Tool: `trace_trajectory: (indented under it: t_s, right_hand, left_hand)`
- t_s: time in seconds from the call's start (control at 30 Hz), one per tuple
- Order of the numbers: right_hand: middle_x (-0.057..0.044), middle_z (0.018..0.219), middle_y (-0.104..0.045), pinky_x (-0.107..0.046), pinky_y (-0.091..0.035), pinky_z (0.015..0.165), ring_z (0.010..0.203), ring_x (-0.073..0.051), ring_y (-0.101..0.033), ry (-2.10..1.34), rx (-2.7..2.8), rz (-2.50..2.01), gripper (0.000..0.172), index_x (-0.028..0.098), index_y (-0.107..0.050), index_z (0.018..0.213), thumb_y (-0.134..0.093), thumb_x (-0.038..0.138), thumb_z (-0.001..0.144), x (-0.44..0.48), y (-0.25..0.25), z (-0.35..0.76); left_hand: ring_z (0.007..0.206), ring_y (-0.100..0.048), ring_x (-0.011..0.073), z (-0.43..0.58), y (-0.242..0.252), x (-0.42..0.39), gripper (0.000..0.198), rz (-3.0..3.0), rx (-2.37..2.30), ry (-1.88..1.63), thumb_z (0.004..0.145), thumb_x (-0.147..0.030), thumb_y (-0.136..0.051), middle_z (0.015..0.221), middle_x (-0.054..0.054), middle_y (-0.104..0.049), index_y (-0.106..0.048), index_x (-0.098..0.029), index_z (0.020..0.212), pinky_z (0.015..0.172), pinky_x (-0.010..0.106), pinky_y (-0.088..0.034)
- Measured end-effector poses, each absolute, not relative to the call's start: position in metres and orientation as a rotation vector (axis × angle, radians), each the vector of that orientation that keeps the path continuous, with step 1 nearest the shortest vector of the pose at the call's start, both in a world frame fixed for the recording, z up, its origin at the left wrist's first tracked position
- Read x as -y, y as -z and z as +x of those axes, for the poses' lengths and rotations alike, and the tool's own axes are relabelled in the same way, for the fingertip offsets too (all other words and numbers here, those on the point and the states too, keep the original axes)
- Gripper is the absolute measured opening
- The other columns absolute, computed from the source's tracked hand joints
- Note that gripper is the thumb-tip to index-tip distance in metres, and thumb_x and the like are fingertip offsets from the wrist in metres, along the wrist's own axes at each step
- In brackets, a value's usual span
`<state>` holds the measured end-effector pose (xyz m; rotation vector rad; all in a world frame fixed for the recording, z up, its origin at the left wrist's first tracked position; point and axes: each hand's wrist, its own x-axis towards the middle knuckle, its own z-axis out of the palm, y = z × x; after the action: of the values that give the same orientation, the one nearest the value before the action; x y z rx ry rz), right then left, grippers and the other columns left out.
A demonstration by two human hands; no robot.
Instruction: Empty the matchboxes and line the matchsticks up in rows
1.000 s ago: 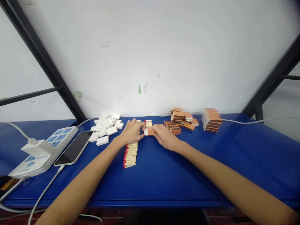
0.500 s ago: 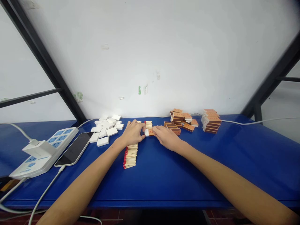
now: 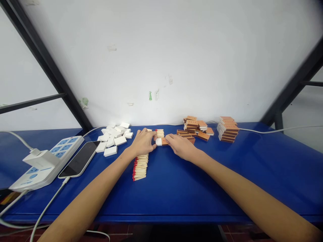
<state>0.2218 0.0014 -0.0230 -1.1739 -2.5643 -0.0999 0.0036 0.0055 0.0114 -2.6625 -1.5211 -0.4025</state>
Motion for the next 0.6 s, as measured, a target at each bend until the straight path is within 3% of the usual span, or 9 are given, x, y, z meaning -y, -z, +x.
trace_trajectory:
  t_s: [0.6]
  right_hand:
    - [-0.010, 0.103, -0.063, -0.030, -0.039, 0.067, 0.083, -0.021, -0.059, 0.049, 2.579, -1.201, 0.021, 0.018, -0.053, 0.109, -0.041, 0.006, 0.096, -0.0039, 0.0196, 0.2254]
  left_hand:
    - [0.090, -0.050, 0.0271, 0.0015, -0.0094, -0.0067, 0.014, -2.641, 1.500, 0.403, 0.078, -0.030, -0.063, 0.081, 0.003, -0.065, -0.052, -0.022, 0.077, 0.074, 0.038, -0.031]
